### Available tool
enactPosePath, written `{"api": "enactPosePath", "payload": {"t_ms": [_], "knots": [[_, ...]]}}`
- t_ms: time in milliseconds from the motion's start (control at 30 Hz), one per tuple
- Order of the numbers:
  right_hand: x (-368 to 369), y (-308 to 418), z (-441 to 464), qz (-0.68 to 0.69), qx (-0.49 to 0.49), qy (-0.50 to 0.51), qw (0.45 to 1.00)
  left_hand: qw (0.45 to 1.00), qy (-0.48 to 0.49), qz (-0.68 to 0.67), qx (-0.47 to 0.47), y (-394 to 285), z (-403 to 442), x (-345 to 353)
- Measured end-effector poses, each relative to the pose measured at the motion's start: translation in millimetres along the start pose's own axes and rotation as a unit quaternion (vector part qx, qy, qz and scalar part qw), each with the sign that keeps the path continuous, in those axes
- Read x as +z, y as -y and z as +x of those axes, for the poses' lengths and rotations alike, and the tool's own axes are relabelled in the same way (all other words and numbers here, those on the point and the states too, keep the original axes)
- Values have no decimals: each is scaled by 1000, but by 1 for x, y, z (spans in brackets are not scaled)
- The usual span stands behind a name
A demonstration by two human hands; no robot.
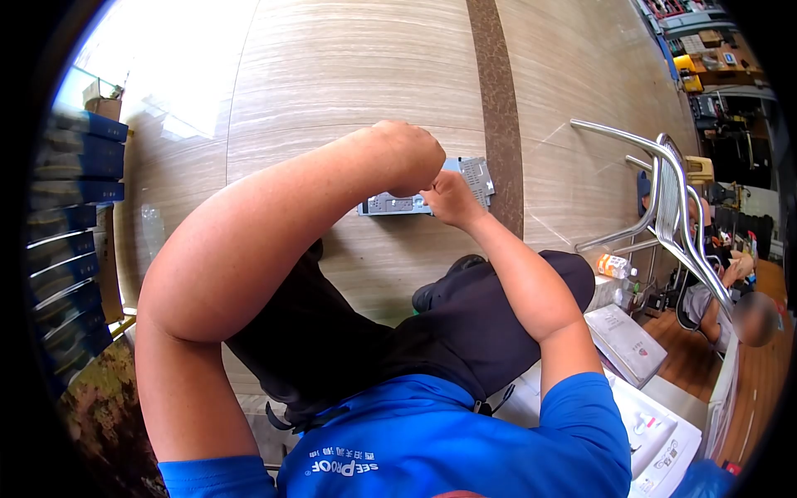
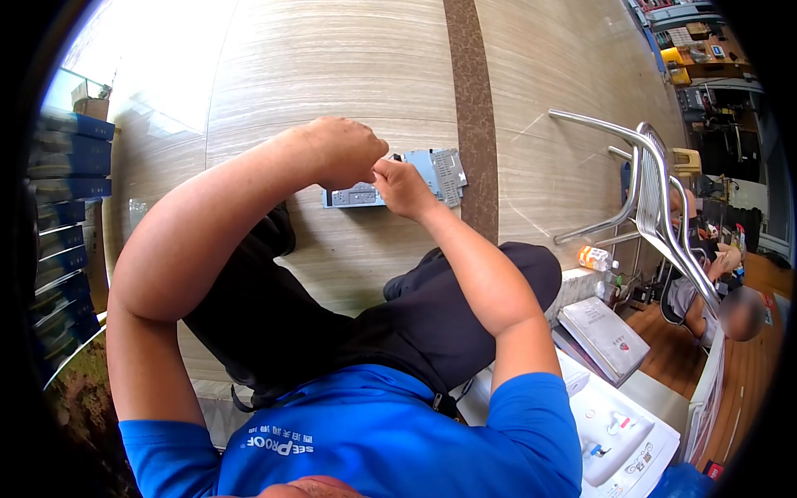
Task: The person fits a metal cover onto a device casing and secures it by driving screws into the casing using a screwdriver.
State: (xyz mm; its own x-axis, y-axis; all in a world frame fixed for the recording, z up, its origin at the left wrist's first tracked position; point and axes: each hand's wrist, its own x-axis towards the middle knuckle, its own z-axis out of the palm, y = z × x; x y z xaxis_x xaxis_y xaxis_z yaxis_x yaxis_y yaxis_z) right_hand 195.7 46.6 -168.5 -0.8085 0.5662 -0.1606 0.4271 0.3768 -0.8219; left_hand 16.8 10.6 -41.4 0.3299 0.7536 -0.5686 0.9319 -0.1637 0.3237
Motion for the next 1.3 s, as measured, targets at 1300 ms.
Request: {"api": "enactPosePath", "payload": {"t_ms": [1300], "knots": [[-2, 1, 3, -20, -4, -23, 1000, 1000, 6, -17, -6, -4, -4, -4]]}}
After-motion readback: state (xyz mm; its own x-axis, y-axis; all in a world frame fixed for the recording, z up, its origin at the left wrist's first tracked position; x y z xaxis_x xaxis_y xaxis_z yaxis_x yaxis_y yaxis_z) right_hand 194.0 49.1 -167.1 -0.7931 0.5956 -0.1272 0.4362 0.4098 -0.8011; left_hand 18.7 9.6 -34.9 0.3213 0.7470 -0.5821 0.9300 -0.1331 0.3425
